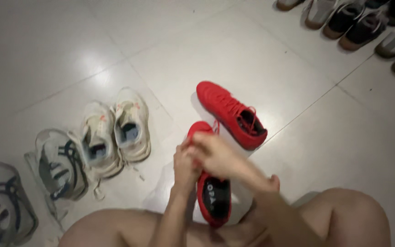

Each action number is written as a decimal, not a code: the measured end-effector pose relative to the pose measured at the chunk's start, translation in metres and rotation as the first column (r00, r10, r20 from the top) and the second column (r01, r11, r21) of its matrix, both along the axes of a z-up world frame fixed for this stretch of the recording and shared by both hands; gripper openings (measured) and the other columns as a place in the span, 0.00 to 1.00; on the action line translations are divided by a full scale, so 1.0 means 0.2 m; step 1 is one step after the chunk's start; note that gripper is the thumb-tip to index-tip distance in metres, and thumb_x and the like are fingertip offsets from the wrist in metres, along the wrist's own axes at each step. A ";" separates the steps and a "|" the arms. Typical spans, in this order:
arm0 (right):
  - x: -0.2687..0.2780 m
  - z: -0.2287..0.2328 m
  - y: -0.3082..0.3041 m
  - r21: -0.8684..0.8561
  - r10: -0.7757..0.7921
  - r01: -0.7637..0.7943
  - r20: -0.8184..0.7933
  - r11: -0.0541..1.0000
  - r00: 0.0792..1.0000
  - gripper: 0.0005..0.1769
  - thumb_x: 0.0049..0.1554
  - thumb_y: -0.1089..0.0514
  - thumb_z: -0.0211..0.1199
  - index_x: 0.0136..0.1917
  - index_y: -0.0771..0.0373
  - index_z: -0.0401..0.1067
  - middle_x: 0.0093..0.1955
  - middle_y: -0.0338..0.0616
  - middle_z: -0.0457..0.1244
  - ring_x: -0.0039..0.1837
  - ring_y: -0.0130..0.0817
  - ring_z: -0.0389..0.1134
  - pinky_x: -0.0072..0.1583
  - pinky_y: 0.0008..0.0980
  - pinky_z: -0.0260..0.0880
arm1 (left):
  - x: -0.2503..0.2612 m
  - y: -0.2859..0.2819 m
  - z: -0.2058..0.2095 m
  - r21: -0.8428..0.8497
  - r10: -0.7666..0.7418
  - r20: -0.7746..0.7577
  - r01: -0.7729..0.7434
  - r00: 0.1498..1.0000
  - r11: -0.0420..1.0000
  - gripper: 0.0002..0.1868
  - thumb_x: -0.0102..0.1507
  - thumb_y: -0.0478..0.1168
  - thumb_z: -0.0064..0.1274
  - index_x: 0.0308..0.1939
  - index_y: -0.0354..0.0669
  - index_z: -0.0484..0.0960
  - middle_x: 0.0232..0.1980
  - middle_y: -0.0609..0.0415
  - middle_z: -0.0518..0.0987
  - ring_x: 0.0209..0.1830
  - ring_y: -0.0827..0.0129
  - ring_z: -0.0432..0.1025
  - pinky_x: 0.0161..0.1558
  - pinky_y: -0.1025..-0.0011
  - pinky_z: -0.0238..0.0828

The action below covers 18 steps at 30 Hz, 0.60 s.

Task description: The person removes the laces from a red sneaker, then re-laces it by threading the laces through the eyelets and tying them. The person repeats this process on the second red sneaker.

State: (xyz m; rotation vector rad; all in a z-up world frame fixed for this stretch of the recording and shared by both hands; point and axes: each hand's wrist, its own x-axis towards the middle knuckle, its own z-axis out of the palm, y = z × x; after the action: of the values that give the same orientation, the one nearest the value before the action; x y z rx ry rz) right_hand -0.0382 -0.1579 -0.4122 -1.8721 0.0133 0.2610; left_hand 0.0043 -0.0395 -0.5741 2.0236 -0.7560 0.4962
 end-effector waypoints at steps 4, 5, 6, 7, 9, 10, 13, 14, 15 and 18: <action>-0.03 0.03 0.07 0.081 0.017 -0.015 -0.023 0.997 1.000 0.12 0.63 0.64 0.54 0.59 0.67 0.71 0.37 0.42 0.65 0.38 0.26 0.70 0.43 0.29 0.72 | -0.01 0.04 -0.07 -0.129 -0.128 -0.294 0.094 0.947 0.987 0.05 0.59 0.37 0.52 0.39 0.42 0.77 0.39 0.52 0.81 0.42 0.55 0.76 0.47 0.58 0.68; -0.03 0.04 0.08 0.075 0.035 -0.035 -0.004 0.997 0.999 0.14 0.62 0.65 0.53 0.60 0.66 0.70 0.37 0.41 0.65 0.37 0.27 0.69 0.42 0.30 0.71 | 0.00 0.04 -0.07 -0.097 -0.090 -0.376 0.057 0.922 0.994 0.09 0.58 0.38 0.53 0.40 0.39 0.77 0.38 0.49 0.80 0.41 0.53 0.74 0.41 0.59 0.68; -0.01 0.06 0.08 0.068 0.053 -0.054 0.015 0.996 0.998 0.16 0.61 0.67 0.53 0.62 0.65 0.70 0.37 0.41 0.65 0.37 0.27 0.69 0.41 0.30 0.71 | 0.03 0.04 -0.06 -0.037 -0.079 -0.406 0.071 0.911 0.997 0.09 0.59 0.39 0.52 0.41 0.40 0.78 0.39 0.50 0.80 0.41 0.54 0.74 0.41 0.59 0.69; 0.00 0.08 0.09 0.034 0.047 -0.047 -0.008 0.998 0.999 0.19 0.61 0.66 0.53 0.65 0.62 0.69 0.36 0.42 0.64 0.36 0.28 0.67 0.42 0.31 0.70 | 0.04 0.03 -0.06 0.023 -0.067 -0.435 0.086 0.898 0.996 0.09 0.60 0.39 0.51 0.42 0.40 0.79 0.40 0.51 0.80 0.41 0.54 0.74 0.42 0.59 0.69; 0.01 0.11 0.09 -0.034 0.030 -0.032 -0.054 0.999 0.998 0.24 0.61 0.65 0.54 0.70 0.58 0.68 0.34 0.43 0.63 0.36 0.30 0.64 0.42 0.32 0.68 | 0.05 0.01 -0.06 0.029 -0.092 -0.402 0.113 0.911 0.993 0.10 0.63 0.40 0.48 0.44 0.39 0.79 0.41 0.51 0.80 0.42 0.55 0.74 0.42 0.60 0.69; 0.02 0.11 0.09 -0.011 0.040 -0.040 0.013 0.999 0.999 0.25 0.61 0.65 0.53 0.71 0.58 0.67 0.35 0.42 0.64 0.38 0.28 0.65 0.44 0.31 0.68 | 0.05 0.00 -0.05 -0.022 -0.129 -0.339 0.129 0.932 0.991 0.11 0.64 0.40 0.46 0.46 0.39 0.78 0.43 0.51 0.80 0.43 0.56 0.74 0.43 0.60 0.70; 0.04 0.11 0.08 0.028 0.027 -0.032 0.156 0.999 0.987 0.27 0.61 0.65 0.52 0.73 0.58 0.66 0.38 0.39 0.65 0.42 0.25 0.66 0.48 0.28 0.70 | 0.05 0.04 0.00 -0.183 -0.078 -0.683 -0.068 0.727 0.981 0.11 0.66 0.42 0.45 0.41 0.40 0.79 0.37 0.50 0.82 0.37 0.60 0.75 0.40 0.60 0.71; 0.05 0.10 0.07 0.018 0.000 -0.003 0.168 1.000 0.986 0.27 0.60 0.64 0.54 0.73 0.58 0.67 0.38 0.40 0.65 0.42 0.25 0.65 0.47 0.28 0.70 | 0.06 0.06 0.04 -0.196 -0.067 -0.836 -0.183 0.544 0.963 0.11 0.67 0.43 0.45 0.38 0.40 0.80 0.34 0.50 0.82 0.34 0.62 0.75 0.38 0.61 0.71; 0.05 0.09 0.06 0.009 -0.024 0.023 0.172 1.000 0.985 0.27 0.60 0.63 0.55 0.73 0.58 0.67 0.37 0.40 0.64 0.41 0.25 0.64 0.47 0.28 0.69 | 0.07 0.09 0.09 -0.300 -0.152 -0.851 -0.228 0.502 0.926 0.12 0.69 0.41 0.44 0.39 0.38 0.81 0.35 0.52 0.80 0.34 0.65 0.72 0.37 0.64 0.68; 0.04 0.06 0.01 -0.010 -0.102 0.105 0.170 0.994 0.980 0.21 0.62 0.60 0.56 0.68 0.62 0.70 0.40 0.38 0.66 0.42 0.23 0.67 0.48 0.28 0.70 | 0.10 0.24 0.29 -0.304 -0.182 -0.829 -0.152 0.529 0.941 0.14 0.66 0.34 0.40 0.46 0.39 0.82 0.36 0.59 0.75 0.32 0.73 0.67 0.32 0.71 0.64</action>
State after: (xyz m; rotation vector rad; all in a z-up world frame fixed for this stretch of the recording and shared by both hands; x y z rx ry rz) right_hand -0.0296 -0.1560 -0.3993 -1.9006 -0.0026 0.0297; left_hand 0.0253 0.0077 -0.5152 1.6164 -0.0403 -0.3967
